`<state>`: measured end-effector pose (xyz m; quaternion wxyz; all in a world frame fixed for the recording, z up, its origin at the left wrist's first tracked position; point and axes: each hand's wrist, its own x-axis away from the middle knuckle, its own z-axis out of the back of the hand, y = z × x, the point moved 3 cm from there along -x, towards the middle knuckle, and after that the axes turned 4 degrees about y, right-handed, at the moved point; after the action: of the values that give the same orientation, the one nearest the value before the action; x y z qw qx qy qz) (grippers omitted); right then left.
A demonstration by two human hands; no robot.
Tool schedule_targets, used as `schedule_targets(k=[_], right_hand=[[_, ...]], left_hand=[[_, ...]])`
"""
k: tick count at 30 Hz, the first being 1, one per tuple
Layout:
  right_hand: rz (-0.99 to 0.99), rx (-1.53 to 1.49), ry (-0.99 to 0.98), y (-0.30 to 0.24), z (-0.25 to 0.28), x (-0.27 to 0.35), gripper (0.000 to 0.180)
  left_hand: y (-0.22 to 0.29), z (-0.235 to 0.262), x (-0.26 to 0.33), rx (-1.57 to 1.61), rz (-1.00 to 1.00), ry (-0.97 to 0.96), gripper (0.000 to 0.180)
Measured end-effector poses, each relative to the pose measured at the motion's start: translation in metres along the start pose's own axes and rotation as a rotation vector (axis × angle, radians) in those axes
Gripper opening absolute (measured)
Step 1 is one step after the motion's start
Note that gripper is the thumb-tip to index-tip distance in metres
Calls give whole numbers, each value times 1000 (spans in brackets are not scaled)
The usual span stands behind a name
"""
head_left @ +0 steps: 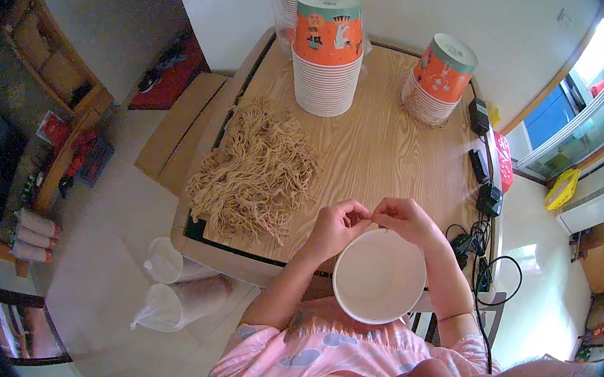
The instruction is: Tying decorative straw material around paper cups.
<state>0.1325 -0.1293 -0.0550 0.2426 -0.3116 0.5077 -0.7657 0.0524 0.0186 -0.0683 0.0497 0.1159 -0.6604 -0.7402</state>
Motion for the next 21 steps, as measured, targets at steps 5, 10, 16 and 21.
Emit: schedule_targets(k=[5,10,16,21], right_hand=[[27,96,35,2,1,-1,13],[46,84,27,2,1,0,13],[19,94,8,0,1,0,13],[6,130,-2,-1,1,-1,11]], left_hand=[[1,-1,-1,-27,1,-42,12],[-4,-1,-2,-15,-11,-59,12],[-5,2,-2,-24,31,-72,15],[-12,2,-1,-16,103,-83,17]])
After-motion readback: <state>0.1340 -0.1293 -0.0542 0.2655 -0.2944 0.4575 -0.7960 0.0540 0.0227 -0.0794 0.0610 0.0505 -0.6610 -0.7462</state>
